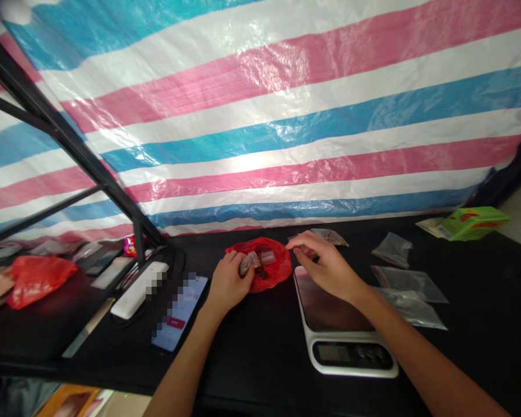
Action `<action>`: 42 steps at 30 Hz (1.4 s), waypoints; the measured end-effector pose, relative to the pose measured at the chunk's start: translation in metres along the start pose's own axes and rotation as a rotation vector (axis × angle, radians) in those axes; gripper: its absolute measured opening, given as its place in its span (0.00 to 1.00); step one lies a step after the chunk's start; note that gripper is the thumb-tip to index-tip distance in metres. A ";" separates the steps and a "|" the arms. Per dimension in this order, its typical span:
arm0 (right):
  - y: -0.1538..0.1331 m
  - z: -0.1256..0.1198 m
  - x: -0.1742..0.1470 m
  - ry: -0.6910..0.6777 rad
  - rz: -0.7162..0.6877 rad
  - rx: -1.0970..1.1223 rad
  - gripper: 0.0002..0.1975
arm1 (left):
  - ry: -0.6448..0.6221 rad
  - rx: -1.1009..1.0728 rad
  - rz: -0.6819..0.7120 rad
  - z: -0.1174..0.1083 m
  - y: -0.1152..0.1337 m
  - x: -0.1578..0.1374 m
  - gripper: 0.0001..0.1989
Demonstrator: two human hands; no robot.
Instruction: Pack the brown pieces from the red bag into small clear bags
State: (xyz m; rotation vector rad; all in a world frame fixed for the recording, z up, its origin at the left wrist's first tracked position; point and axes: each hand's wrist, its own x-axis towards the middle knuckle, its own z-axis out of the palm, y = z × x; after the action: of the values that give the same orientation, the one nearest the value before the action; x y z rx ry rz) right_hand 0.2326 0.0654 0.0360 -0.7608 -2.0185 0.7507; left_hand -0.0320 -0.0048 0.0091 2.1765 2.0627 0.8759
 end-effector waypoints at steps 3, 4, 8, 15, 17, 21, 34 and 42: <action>-0.001 -0.002 0.000 0.001 -0.053 -0.064 0.10 | 0.101 -0.149 0.027 -0.003 0.004 0.001 0.07; -0.002 -0.002 -0.001 -0.006 -0.071 -0.079 0.10 | 0.125 -0.214 0.041 -0.004 0.006 0.000 0.07; -0.015 0.003 -0.006 -0.093 -0.099 -0.009 0.14 | 0.023 -0.511 0.090 -0.007 0.017 -0.007 0.05; -0.041 0.022 -0.018 -0.229 -0.142 0.109 0.10 | -0.163 -0.727 0.200 -0.002 0.041 -0.018 0.09; -0.042 0.021 -0.018 -0.188 -0.145 0.090 0.07 | -0.182 -0.735 0.226 -0.001 0.043 -0.018 0.10; -0.040 0.008 -0.015 -0.078 -0.132 0.059 0.05 | -0.178 -0.711 0.231 0.000 0.043 -0.018 0.30; -0.021 -0.052 -0.006 -0.114 0.155 0.040 0.21 | -0.070 -0.469 0.194 0.007 0.026 -0.013 0.27; 0.019 -0.047 -0.014 -0.418 0.276 -0.153 0.14 | -0.091 -0.475 0.160 0.012 0.022 -0.012 0.19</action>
State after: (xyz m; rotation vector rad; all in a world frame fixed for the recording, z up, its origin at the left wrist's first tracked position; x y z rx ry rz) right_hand 0.2835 0.0780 0.0374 -1.0558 -2.3940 0.9853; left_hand -0.0068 -0.0144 0.0034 2.0825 1.4631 1.1189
